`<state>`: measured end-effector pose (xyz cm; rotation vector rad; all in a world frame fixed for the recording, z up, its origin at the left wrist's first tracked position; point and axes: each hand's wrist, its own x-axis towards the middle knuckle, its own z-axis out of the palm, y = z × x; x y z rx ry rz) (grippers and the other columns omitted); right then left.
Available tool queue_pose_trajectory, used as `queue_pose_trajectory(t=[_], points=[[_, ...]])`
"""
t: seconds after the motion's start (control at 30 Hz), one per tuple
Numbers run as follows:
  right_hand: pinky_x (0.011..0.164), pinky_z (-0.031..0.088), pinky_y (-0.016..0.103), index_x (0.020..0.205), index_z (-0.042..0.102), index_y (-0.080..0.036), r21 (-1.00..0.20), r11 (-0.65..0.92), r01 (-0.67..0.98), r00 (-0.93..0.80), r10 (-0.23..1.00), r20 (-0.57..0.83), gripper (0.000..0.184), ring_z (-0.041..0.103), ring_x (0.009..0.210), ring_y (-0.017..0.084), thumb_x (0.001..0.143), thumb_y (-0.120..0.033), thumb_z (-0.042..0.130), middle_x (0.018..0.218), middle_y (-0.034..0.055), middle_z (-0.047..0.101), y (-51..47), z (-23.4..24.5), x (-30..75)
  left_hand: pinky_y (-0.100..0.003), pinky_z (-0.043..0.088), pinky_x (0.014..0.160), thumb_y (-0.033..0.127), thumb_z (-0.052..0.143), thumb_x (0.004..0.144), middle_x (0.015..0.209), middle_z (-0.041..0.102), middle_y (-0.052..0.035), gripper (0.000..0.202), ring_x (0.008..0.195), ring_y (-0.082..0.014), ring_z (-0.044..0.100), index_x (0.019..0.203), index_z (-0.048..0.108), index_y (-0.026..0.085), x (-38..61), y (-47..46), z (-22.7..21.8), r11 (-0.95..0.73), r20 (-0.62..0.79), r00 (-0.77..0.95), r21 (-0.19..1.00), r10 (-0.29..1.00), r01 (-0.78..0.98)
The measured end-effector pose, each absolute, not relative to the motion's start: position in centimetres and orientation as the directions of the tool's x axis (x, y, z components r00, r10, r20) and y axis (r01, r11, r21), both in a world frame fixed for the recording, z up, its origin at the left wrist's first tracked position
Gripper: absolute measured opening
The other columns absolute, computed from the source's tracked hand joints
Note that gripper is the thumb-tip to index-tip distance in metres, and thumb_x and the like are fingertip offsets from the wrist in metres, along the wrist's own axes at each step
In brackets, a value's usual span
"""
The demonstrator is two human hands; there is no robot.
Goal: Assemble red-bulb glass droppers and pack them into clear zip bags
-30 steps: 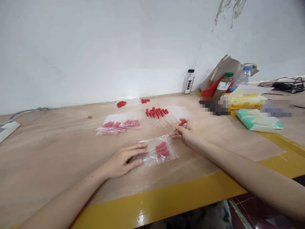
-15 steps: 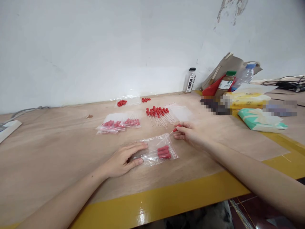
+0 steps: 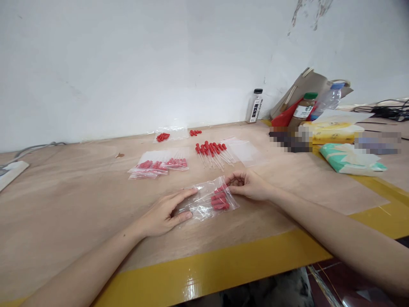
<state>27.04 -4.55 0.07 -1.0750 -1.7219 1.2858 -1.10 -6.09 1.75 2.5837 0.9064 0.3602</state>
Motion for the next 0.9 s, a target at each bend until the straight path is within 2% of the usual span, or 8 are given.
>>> queue_pose_trajectory(t=[0.1, 0.23, 0.4, 0.47, 0.57, 0.67, 0.77, 0.9], points=[[0.063, 0.046, 0.025, 0.081, 0.059, -0.014, -0.974, 0.133, 0.185, -0.34, 0.938, 0.064, 0.025, 0.059, 0.069, 0.011, 0.064, -0.031, 0.067, 0.076, 0.0026, 0.064, -4.5, -0.2, 26.7, -0.037, 0.036, 0.098, 0.034, 0.045, 0.086, 0.135, 0.041, -0.0048, 0.051, 0.12, -0.0206, 0.041, 0.134, 0.029, 0.027, -1.0, -6.1, 1.8, -0.731, 0.126, 0.765, 0.427, 0.631, 0.533], [0.053, 0.043, 0.022, 0.071, 0.055, -0.016, -0.969, 0.127, 0.211, -0.226, 0.971, 0.078, 0.022, 0.055, 0.057, 0.009, 0.062, -0.031, 0.067, 0.064, -0.001, 0.06, -4.5, -0.5, 25.9, -0.037, 0.036, 0.098, 0.034, 0.046, 0.086, 0.134, 0.042, -0.0047, 0.051, 0.119, -0.0203, 0.042, 0.134, 0.029, 0.027, -1.0, -6.1, 1.7, -0.736, 0.14, 0.767, 0.431, 0.626, 0.522], [0.042, 0.037, 0.019, 0.076, 0.056, -0.016, -0.968, 0.104, 0.23, -0.318, 0.948, 0.027, 0.02, 0.046, 0.046, 0.006, 0.067, -0.033, 0.061, 0.061, -0.0022, 0.057, -4.3, -0.3, 25.9, -0.037, 0.034, 0.101, 0.032, 0.045, 0.087, 0.134, 0.042, -0.0033, 0.047, 0.122, -0.0196, 0.039, 0.132, 0.034, 0.028, -1.1, -6.0, 1.7, -0.754, 0.133, 0.784, 0.41, 0.607, 0.514], [0.039, 0.034, 0.019, 0.078, 0.056, -0.016, -0.949, 0.108, 0.296, -0.251, 0.968, 0.032, 0.019, 0.043, 0.043, 0.006, 0.069, -0.032, 0.058, 0.059, -0.0027, 0.055, -3.5, -0.1, 26.4, -0.038, 0.033, 0.101, 0.032, 0.043, 0.087, 0.136, 0.039, -0.0028, 0.044, 0.123, -0.02, 0.038, 0.131, 0.037, 0.029, -1.1, -5.9, 1.7, -0.759, 0.121, 0.79, 0.396, 0.601, 0.517], [0.045, 0.037, 0.019, 0.074, 0.057, -0.016, -0.851, 0.163, 0.5, -0.073, 0.987, 0.146, 0.011, 0.048, 0.049, 0.008, 0.067, -0.024, 0.058, 0.059, -0.0015, 0.056, -1.1, 0.5, 27.1, -0.037, 0.035, 0.099, 0.033, 0.043, 0.087, 0.137, 0.037, -0.0021, 0.037, 0.122, -0.021, 0.039, 0.124, 0.046, 0.03, -1.2, -5.9, 1.7, -0.756, 0.111, 0.792, 0.401, 0.6, 0.517], [0.058, 0.041, 0.021, 0.071, 0.058, -0.016, -0.695, 0.182, 0.695, 0.004, 0.966, 0.257, 0.007, 0.053, 0.061, 0.01, 0.064, -0.016, 0.057, 0.066, 0.0008, 0.06, 1.8, 1.5, 26.7, -0.036, 0.036, 0.099, 0.033, 0.043, 0.087, 0.136, 0.039, -0.0023, 0.035, 0.121, -0.0206, 0.04, 0.121, 0.05, 0.029, -1.2, -6.0, 1.7, -0.752, 0.114, 0.791, 0.416, 0.601, 0.512], [0.065, 0.04, 0.022, 0.072, 0.058, -0.015, -0.627, 0.116, 0.77, 0.063, 0.965, 0.256, 0.01, 0.055, 0.07, 0.013, 0.062, -0.014, 0.058, 0.073, 0.0031, 0.061, 4.3, 2.1, 25.4, -0.037, 0.035, 0.1, 0.032, 0.043, 0.087, 0.136, 0.04, -0.0031, 0.037, 0.122, -0.02, 0.039, 0.124, 0.046, 0.028, -1.1, -6.0, 1.7, -0.758, 0.121, 0.795, 0.415, 0.595, 0.504], [0.06, 0.039, 0.024, 0.074, 0.057, -0.012, -0.644, 0.011, 0.765, 0.133, 0.975, 0.176, 0.016, 0.056, 0.072, 0.018, 0.059, -0.014, 0.061, 0.074, 0.0085, 0.06, 6.4, 2.3, 23.4, -0.039, 0.034, 0.101, 0.032, 0.042, 0.088, 0.135, 0.04, -0.0036, 0.039, 0.123, -0.0203, 0.038, 0.126, 0.044, 0.027, -1.0, -6.1, 1.6, -0.764, 0.13, 0.793, 0.396, 0.596, 0.509]])
